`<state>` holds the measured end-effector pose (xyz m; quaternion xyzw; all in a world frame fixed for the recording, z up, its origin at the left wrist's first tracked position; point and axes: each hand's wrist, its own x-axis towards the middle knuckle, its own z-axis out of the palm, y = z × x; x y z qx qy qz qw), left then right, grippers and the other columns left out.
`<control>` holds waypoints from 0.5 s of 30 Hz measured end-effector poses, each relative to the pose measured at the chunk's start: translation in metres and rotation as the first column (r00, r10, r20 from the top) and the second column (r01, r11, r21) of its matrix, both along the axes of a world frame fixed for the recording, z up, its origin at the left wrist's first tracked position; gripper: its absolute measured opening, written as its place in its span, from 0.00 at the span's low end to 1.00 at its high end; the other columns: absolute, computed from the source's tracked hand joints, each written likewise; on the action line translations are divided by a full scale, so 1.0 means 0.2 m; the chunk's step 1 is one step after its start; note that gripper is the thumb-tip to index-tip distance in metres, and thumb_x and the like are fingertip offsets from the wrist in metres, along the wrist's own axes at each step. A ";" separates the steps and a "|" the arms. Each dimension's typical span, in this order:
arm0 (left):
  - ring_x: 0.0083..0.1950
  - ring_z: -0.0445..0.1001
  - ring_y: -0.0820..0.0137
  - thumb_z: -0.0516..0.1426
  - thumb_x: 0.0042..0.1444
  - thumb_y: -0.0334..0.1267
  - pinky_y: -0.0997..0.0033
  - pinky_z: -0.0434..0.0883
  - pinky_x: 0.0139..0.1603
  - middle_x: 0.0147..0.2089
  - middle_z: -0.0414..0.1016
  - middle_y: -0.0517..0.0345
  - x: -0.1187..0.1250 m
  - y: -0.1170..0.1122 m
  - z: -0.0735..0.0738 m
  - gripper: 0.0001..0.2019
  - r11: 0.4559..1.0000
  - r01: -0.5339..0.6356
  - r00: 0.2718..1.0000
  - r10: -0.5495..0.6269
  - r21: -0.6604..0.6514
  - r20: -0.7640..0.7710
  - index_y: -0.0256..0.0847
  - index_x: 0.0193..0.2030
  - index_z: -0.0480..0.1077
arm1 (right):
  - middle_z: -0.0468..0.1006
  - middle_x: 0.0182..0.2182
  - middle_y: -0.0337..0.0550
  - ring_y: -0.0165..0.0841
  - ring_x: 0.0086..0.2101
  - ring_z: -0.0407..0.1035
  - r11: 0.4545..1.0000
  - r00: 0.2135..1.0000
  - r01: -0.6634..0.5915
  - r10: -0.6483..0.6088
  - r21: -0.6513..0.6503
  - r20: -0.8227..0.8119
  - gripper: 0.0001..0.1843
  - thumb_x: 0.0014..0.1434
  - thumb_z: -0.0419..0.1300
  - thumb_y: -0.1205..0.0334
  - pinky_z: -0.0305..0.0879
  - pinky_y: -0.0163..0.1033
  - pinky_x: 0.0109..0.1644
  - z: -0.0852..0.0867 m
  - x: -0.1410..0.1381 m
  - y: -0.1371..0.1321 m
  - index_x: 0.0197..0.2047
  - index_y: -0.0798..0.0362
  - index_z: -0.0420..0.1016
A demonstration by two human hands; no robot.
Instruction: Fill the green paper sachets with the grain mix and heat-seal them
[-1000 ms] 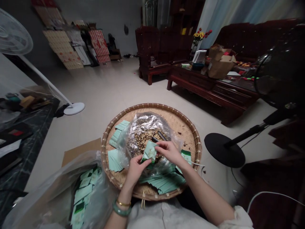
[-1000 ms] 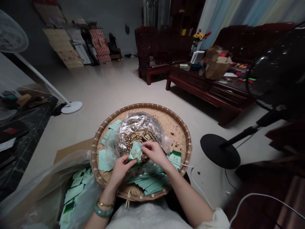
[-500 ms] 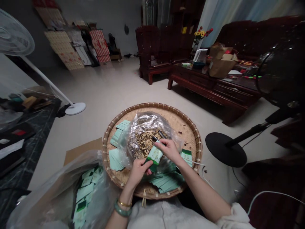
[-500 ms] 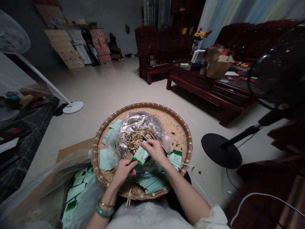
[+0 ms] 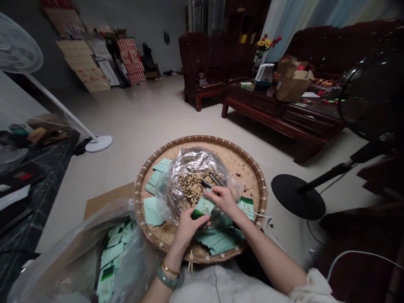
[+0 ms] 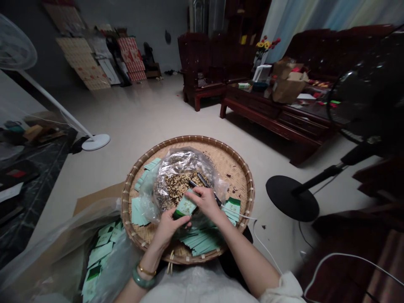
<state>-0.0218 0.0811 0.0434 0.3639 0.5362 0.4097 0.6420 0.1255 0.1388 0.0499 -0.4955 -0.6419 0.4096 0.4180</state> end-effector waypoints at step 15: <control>0.24 0.70 0.70 0.62 0.41 0.53 0.73 0.64 0.27 0.22 0.74 0.58 -0.04 0.03 0.00 0.20 0.984 0.173 0.975 -0.167 0.032 -0.148 0.33 0.23 0.74 | 0.59 0.15 0.33 0.25 0.20 0.52 0.977 0.981 -0.146 0.122 0.156 0.151 0.25 0.56 0.58 0.47 0.47 0.31 0.24 -0.04 -0.02 -0.05 0.16 0.56 0.65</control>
